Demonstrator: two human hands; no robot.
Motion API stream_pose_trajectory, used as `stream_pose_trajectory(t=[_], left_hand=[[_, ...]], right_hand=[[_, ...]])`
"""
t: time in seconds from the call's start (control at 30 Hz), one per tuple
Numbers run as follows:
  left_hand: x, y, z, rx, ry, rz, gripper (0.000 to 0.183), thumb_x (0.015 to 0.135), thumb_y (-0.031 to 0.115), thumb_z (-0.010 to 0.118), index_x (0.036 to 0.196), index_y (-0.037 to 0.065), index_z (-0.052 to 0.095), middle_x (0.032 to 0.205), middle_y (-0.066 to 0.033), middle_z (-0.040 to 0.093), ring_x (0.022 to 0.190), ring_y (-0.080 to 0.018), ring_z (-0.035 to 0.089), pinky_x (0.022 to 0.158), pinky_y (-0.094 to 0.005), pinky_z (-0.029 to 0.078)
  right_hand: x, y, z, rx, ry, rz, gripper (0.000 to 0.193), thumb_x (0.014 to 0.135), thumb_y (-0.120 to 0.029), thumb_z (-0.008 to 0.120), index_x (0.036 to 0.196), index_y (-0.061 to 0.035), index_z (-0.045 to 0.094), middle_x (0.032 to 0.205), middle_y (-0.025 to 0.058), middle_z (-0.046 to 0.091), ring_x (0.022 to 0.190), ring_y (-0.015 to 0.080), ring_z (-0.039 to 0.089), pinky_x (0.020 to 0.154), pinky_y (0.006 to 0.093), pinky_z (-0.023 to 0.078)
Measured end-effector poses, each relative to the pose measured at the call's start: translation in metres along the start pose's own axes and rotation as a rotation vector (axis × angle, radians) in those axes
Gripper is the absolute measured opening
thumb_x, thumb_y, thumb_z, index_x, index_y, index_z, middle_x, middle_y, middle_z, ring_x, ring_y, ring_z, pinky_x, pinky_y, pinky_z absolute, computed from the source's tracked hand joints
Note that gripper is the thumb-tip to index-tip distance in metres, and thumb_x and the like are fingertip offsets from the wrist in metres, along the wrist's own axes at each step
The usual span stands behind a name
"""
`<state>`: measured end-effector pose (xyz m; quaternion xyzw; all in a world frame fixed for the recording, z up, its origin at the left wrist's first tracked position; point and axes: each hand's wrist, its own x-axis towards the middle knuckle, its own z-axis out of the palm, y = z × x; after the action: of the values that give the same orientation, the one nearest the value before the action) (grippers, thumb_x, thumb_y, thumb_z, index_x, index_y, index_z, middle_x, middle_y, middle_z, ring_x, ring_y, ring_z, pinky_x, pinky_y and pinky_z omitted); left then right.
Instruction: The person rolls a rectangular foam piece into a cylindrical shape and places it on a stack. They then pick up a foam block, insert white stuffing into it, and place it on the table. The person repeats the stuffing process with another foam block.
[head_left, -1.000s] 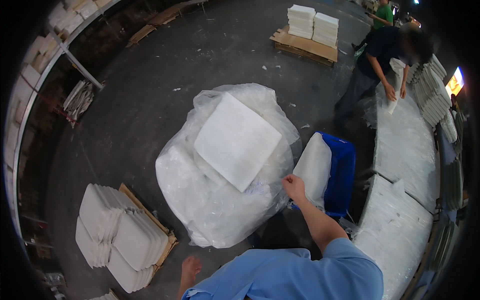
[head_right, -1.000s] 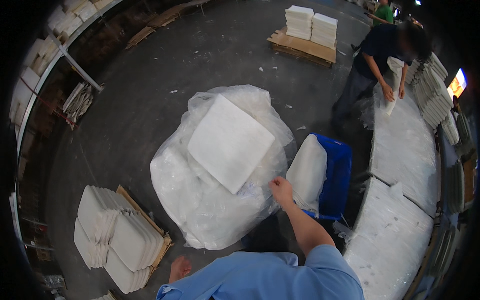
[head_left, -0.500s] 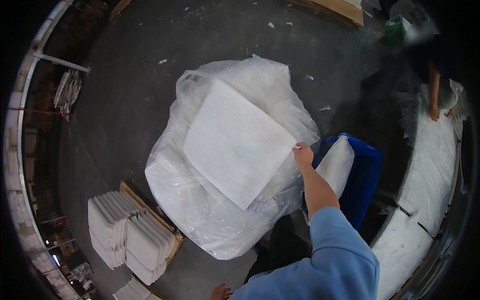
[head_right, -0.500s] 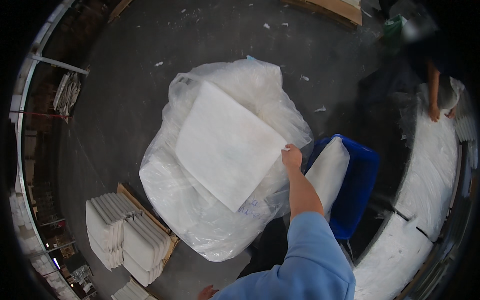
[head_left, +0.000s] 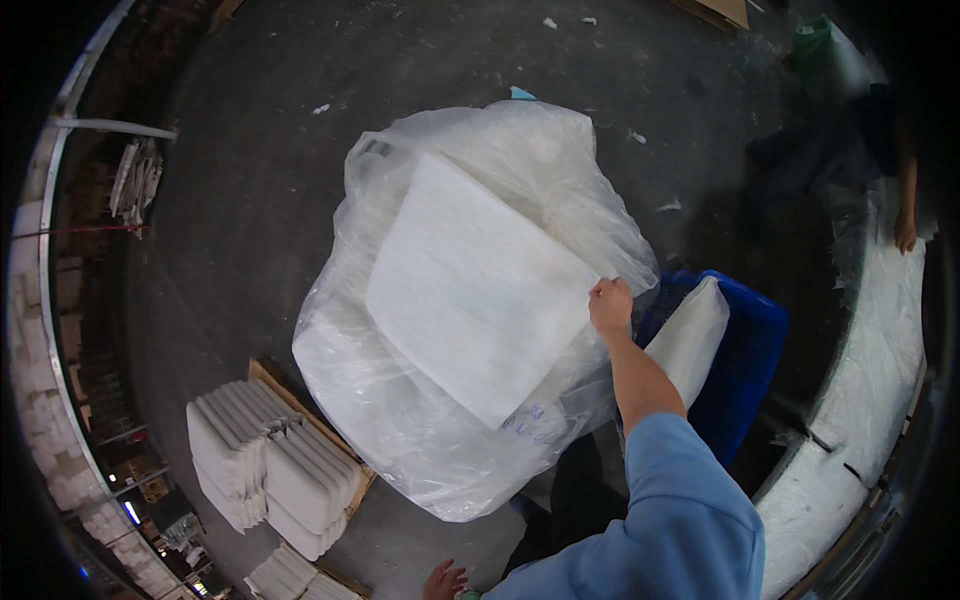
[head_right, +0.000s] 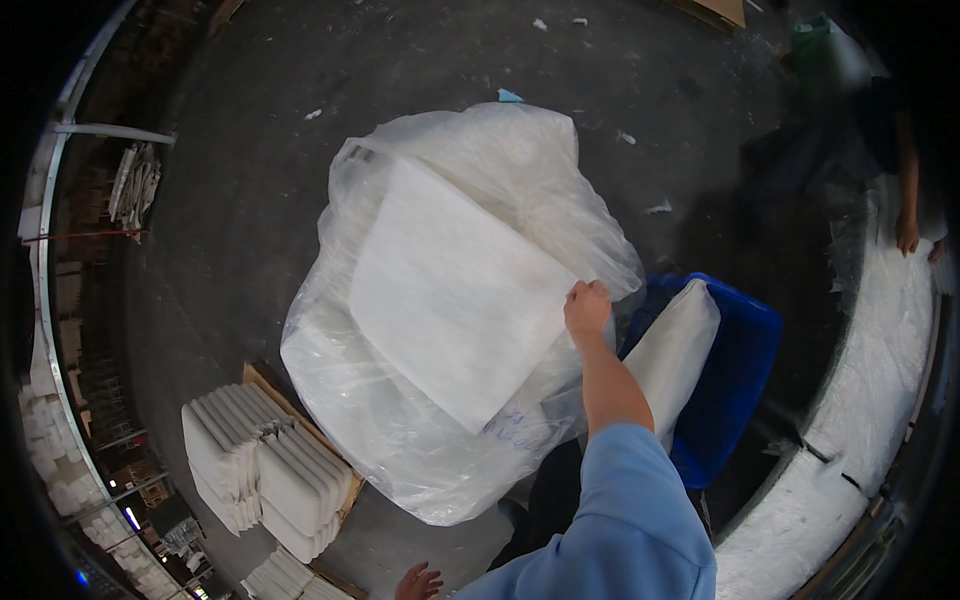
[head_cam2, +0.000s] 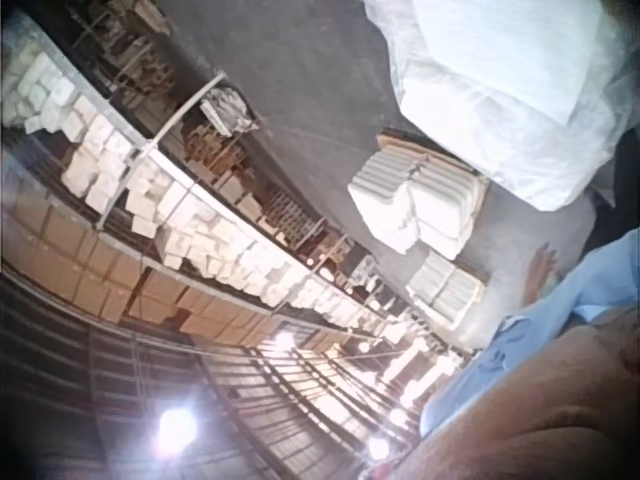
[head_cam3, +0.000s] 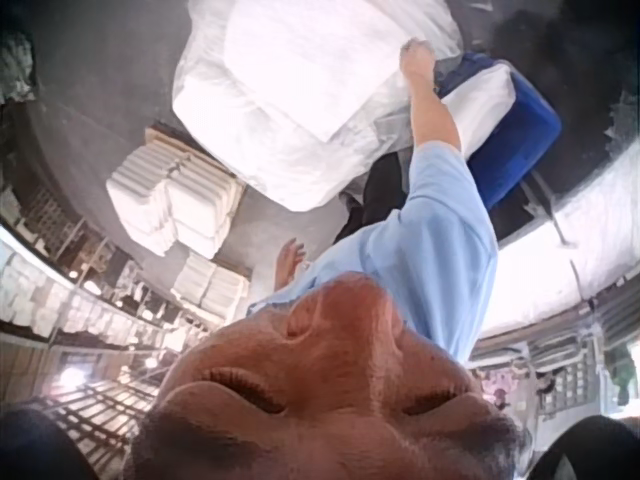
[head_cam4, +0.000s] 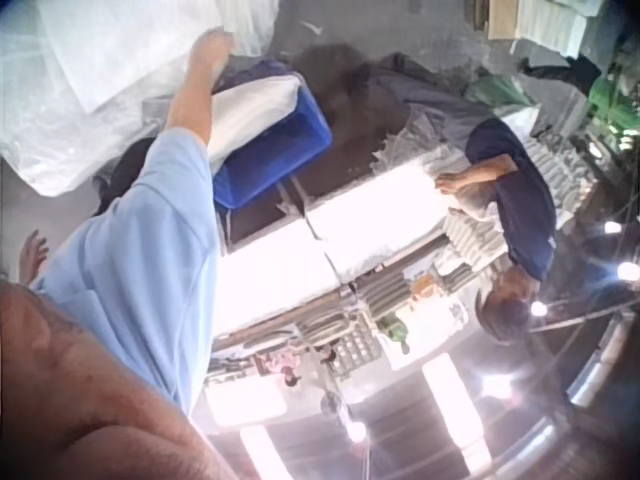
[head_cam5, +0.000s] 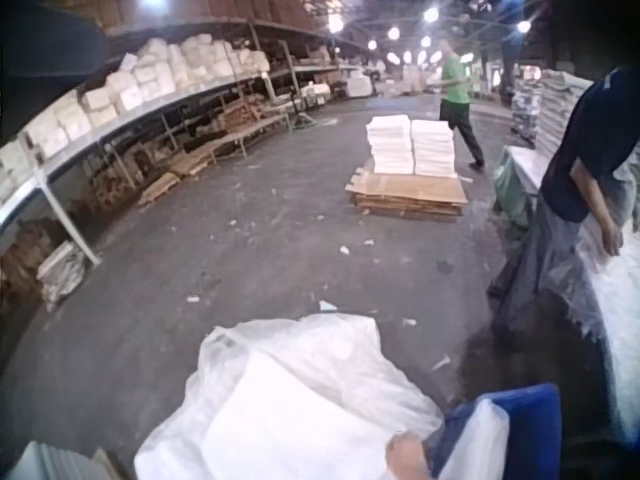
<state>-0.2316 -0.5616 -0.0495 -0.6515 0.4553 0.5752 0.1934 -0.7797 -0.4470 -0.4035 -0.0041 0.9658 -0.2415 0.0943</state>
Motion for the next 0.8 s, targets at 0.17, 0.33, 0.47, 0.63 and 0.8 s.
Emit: stream_pose_trajectory(t=[0.17, 0.33, 0.47, 0.63, 0.8], left_hand=[[0.002, 0.011, 0.015, 0.011, -0.014, -0.014, 0.056, 0.105, 0.038, 0.057, 0.148, 0.002, 0.049, 0.122, -0.0151, 0.069, 0.108, -0.0234, 0.066, 0.091, -0.0332, 0.052], [0.014, 0.037, 0.027, 0.185, -0.021, 0.148, 0.050, 0.104, 0.030, 0.056, 0.145, 0.002, 0.052, 0.126, -0.0137, 0.068, 0.110, -0.0220, 0.065, 0.091, -0.0328, 0.052], [0.026, 0.041, 0.021, 0.155, -0.008, 0.238, 0.048, 0.102, 0.028, 0.062, 0.143, 0.004, 0.054, 0.115, -0.0110, 0.073, 0.091, -0.0197, 0.071, 0.077, -0.0329, 0.055], [0.028, 0.033, 0.001, 0.145, 0.018, 0.255, 0.044, 0.104, 0.023, 0.057, 0.143, 0.003, 0.055, 0.120, -0.0132, 0.072, 0.099, -0.0199, 0.070, 0.085, -0.0294, 0.054], [0.037, 0.026, -0.024, 0.055, -0.045, 0.361, 0.041, 0.106, 0.018, 0.051, 0.144, 0.001, 0.053, 0.124, -0.0154, 0.070, 0.103, -0.0188, 0.070, 0.087, -0.0274, 0.054]], right_hand=[[-0.070, -0.044, -0.010, 0.164, -0.036, -0.297, 0.006, 0.075, -0.010, 0.074, 0.072, -0.0114, 0.069, 0.089, 0.0123, 0.064, 0.090, 0.0350, 0.063, 0.081, 0.0465, 0.051], [-0.137, -0.067, -0.018, 0.363, -0.301, -0.330, 0.009, 0.077, -0.003, 0.070, 0.081, -0.0085, 0.065, 0.096, 0.0136, 0.067, 0.095, 0.0380, 0.062, 0.087, 0.0477, 0.050], [-0.176, -0.101, -0.044, 0.601, -0.515, -0.283, 0.011, 0.085, -0.008, 0.072, 0.089, -0.0062, 0.062, 0.098, 0.0117, 0.070, 0.088, 0.0293, 0.066, 0.080, 0.0396, 0.052], [-0.202, -0.162, -0.095, 0.924, -0.719, -0.230, 0.015, 0.094, -0.010, 0.071, 0.096, -0.0046, 0.058, 0.083, 0.0040, 0.064, 0.073, 0.0125, 0.059, 0.068, 0.0291, 0.049], [-0.238, -0.234, -0.165, 1.325, -0.814, -0.382, 0.009, 0.099, -0.004, 0.065, 0.100, -0.0053, 0.056, 0.089, -0.0031, 0.058, 0.079, 0.0061, 0.053, 0.072, 0.0250, 0.047]])
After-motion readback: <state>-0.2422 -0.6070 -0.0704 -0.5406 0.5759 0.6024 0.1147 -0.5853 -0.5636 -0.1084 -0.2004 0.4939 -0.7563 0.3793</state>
